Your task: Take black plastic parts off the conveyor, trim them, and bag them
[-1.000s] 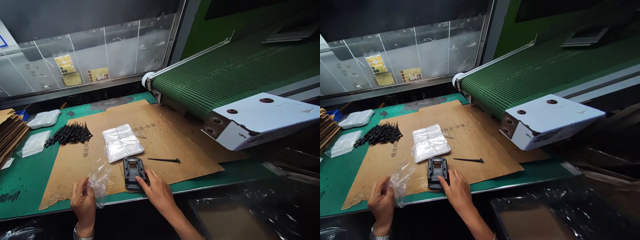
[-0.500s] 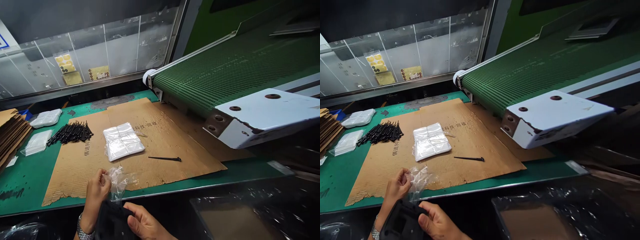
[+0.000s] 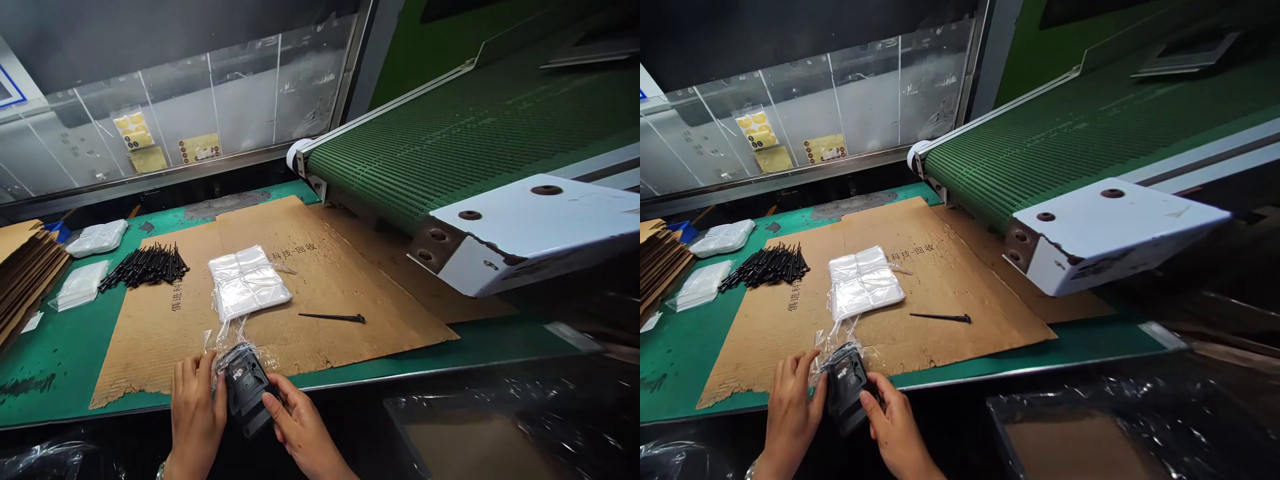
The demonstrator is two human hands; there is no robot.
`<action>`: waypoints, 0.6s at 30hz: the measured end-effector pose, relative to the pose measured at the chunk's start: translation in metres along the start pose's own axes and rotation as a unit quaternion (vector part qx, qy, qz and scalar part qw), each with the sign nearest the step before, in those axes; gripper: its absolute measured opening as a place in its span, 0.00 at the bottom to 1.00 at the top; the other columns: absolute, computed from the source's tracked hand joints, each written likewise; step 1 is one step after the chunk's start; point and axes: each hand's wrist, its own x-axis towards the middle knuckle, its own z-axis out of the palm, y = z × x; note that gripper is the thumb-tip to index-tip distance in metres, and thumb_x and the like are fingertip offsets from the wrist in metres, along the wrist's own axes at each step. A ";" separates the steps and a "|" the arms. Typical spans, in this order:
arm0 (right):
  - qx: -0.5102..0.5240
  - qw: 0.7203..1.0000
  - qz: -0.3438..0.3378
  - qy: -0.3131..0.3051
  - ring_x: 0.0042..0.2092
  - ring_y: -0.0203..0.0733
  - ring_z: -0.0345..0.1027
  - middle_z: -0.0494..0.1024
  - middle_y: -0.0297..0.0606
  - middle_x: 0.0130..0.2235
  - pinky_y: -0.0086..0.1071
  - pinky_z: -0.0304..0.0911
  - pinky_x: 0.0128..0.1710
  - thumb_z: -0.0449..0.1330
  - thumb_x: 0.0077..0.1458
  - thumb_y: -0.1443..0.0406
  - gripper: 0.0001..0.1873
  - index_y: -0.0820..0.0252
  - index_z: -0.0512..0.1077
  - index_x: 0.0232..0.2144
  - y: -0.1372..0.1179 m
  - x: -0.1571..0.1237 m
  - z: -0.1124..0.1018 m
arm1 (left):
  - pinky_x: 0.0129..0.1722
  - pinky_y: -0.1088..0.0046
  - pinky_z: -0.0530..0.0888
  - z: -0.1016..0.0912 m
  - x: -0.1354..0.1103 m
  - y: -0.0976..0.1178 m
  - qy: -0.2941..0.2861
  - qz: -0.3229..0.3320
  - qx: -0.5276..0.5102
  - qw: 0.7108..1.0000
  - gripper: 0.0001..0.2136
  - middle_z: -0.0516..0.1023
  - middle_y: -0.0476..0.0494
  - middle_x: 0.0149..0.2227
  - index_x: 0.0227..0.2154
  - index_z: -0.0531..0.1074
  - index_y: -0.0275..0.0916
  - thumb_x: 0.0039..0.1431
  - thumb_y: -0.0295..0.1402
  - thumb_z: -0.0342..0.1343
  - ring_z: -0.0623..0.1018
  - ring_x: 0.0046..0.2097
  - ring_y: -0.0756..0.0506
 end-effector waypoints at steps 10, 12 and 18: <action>0.112 0.990 -0.057 0.059 0.16 0.28 0.53 0.66 0.25 0.23 0.21 0.48 0.12 0.58 0.46 0.46 0.32 0.55 0.55 0.48 0.002 0.013 0.002 | 0.18 0.76 0.63 -0.008 0.011 0.033 0.005 0.246 -0.065 0.967 0.10 0.70 0.49 0.18 0.39 0.69 0.35 0.61 0.26 0.43 0.69 0.19 0.50; 0.156 0.983 -0.061 0.071 0.17 0.29 0.56 0.66 0.25 0.23 0.22 0.52 0.14 0.59 0.47 0.48 0.35 0.55 0.51 0.52 0.001 0.012 0.009 | 0.18 0.75 0.63 -0.008 0.006 0.041 0.010 0.250 -0.076 0.965 0.11 0.70 0.48 0.18 0.41 0.68 0.33 0.61 0.26 0.42 0.70 0.18 0.50; 0.178 0.971 -0.078 0.139 0.27 0.37 0.67 0.75 0.37 0.35 0.28 0.63 0.26 0.63 0.44 0.51 0.33 0.57 0.60 0.49 -0.004 0.011 0.022 | 0.14 0.71 0.58 0.006 -0.002 0.068 0.022 0.281 -0.095 0.955 0.13 0.70 0.49 0.15 0.34 0.70 0.33 0.60 0.24 0.40 0.68 0.15 0.49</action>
